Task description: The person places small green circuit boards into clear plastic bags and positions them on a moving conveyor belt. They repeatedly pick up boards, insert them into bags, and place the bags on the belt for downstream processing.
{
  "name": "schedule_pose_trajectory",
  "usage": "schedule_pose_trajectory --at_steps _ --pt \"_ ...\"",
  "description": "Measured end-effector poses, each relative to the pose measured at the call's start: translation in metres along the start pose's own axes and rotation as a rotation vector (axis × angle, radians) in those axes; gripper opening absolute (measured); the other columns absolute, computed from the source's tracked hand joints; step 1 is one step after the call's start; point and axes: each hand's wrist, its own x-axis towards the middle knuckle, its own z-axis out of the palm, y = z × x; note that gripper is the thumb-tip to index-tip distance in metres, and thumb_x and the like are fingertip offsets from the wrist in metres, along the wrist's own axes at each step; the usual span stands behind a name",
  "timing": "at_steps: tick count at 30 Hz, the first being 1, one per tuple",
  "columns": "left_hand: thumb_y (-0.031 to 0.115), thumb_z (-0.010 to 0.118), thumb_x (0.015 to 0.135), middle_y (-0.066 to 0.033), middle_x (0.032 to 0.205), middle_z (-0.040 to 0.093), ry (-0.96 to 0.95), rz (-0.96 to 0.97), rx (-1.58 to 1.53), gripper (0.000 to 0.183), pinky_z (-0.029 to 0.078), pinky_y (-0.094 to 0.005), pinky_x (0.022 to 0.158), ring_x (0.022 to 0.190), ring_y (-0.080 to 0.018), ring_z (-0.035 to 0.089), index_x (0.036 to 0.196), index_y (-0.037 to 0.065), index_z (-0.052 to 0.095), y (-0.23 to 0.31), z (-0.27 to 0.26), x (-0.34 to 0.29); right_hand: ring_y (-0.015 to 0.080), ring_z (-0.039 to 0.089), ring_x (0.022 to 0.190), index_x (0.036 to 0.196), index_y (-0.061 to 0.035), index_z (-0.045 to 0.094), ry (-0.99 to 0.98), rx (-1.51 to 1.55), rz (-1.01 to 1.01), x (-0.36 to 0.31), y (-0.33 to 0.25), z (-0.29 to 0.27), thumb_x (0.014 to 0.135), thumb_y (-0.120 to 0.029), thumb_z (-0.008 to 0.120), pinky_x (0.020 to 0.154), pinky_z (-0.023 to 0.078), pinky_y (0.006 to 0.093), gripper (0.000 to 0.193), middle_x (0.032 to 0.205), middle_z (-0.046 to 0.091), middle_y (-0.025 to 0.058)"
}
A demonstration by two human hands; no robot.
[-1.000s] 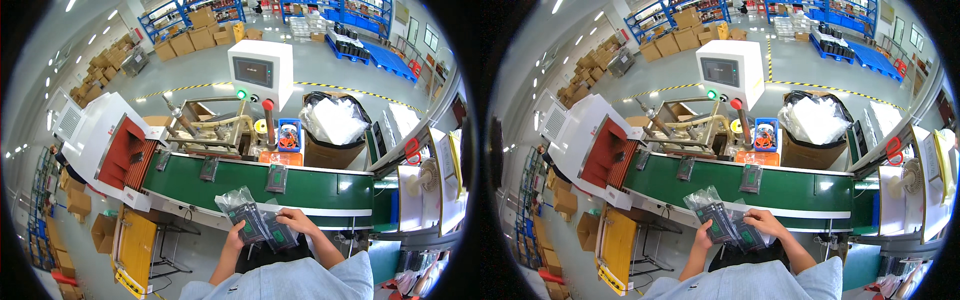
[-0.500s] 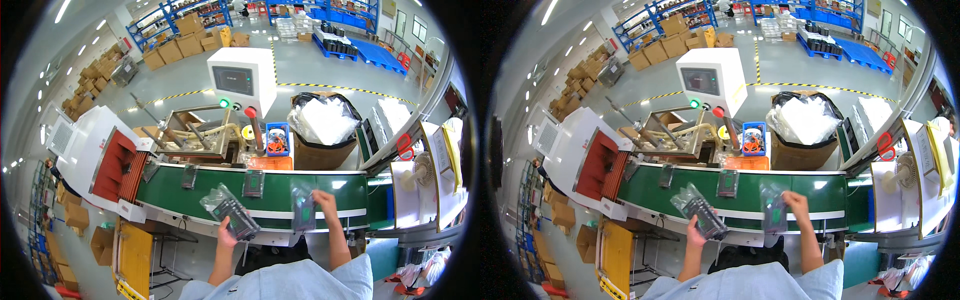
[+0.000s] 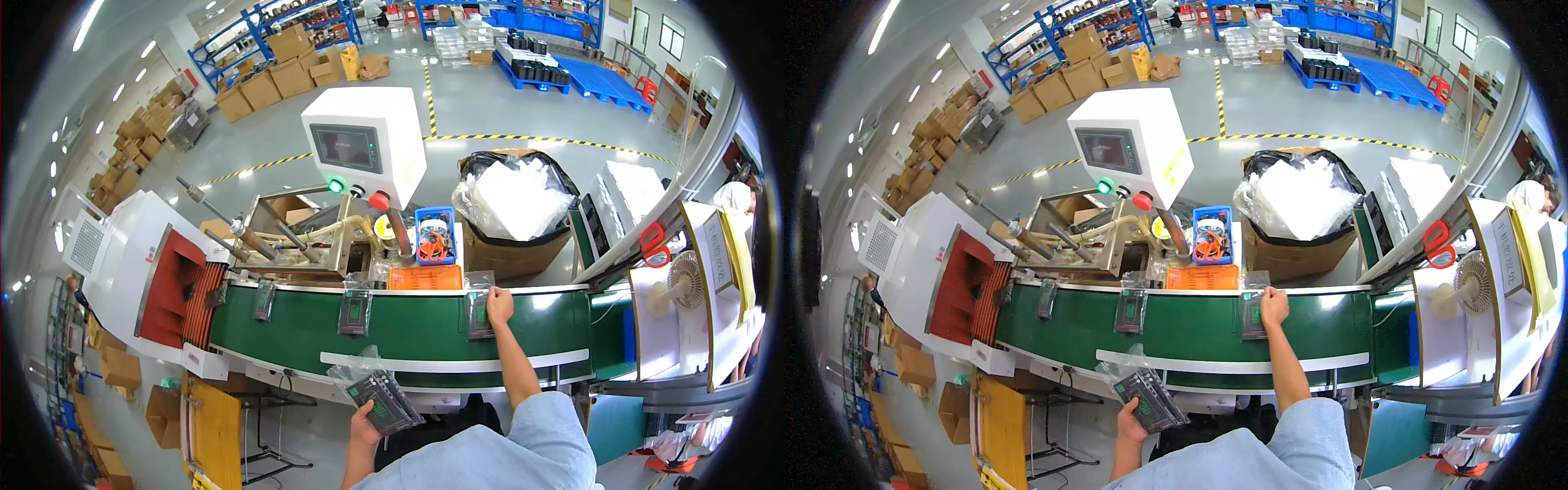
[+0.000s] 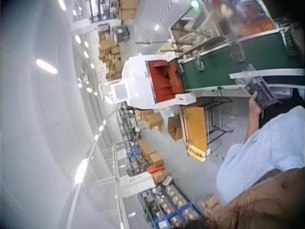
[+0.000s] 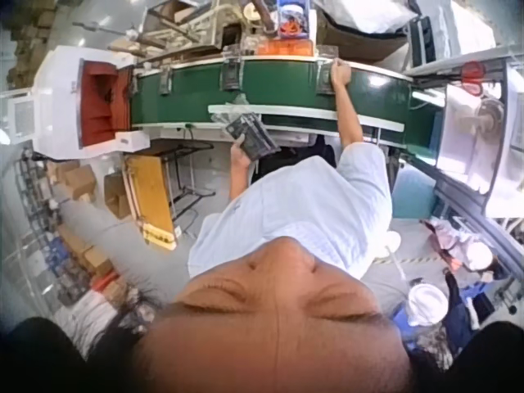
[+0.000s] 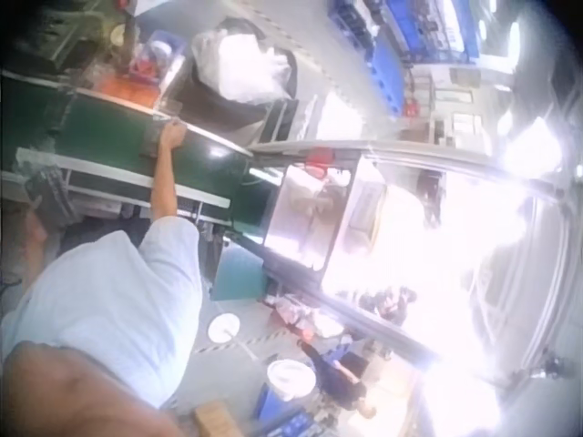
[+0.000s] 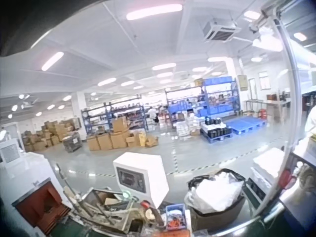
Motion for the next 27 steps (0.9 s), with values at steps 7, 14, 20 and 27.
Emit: schedule_pose_trajectory --at_steps 7,14,20,27 --pt "0.019 0.057 0.076 -0.0206 0.119 0.051 0.074 0.010 0.097 0.053 0.037 -0.0541 0.094 0.110 -0.0364 0.050 0.123 -0.001 0.042 0.000 -0.003 -0.001 0.0359 0.057 0.079 0.079 -0.0098 0.064 -0.119 0.032 -0.093 -0.025 -0.039 0.028 0.084 -0.033 0.051 0.069 0.045 0.0454 0.027 0.084 0.056 0.0158" --pt "0.013 0.056 0.083 -0.0136 0.106 0.059 0.126 0.030 0.204 0.034 0.047 -0.0442 0.085 0.097 -0.0268 0.059 0.113 0.000 0.050 0.010 -0.001 -0.001 0.0287 0.059 0.079 0.104 -0.0016 0.058 -0.379 0.025 -0.337 -0.074 -0.096 -0.005 0.084 -0.043 0.052 0.067 0.047 0.0408 0.047 0.081 0.059 0.0143" --pt "0.015 0.058 0.083 -0.0091 0.105 0.058 0.141 0.088 0.393 0.036 0.049 -0.0370 0.082 0.094 -0.0203 0.059 0.116 0.003 0.047 0.011 0.015 -0.008 0.0094 0.054 0.070 0.099 0.0000 0.061 -1.425 0.655 -0.320 -0.172 -0.140 -0.100 0.089 -0.027 0.053 0.063 0.044 0.0226 0.030 0.083 0.061 0.0015" --pt "0.021 0.056 0.086 -0.0097 0.109 0.057 0.088 -0.040 0.486 0.040 0.048 -0.0365 0.084 0.097 -0.0198 0.058 0.118 0.000 0.045 0.010 0.010 -0.015 0.0081 0.052 0.069 0.089 0.0026 0.062 -1.235 0.619 -0.412 -0.191 -0.121 -0.118 0.088 -0.020 0.055 0.063 0.044 0.0231 0.024 0.075 0.059 0.0014"
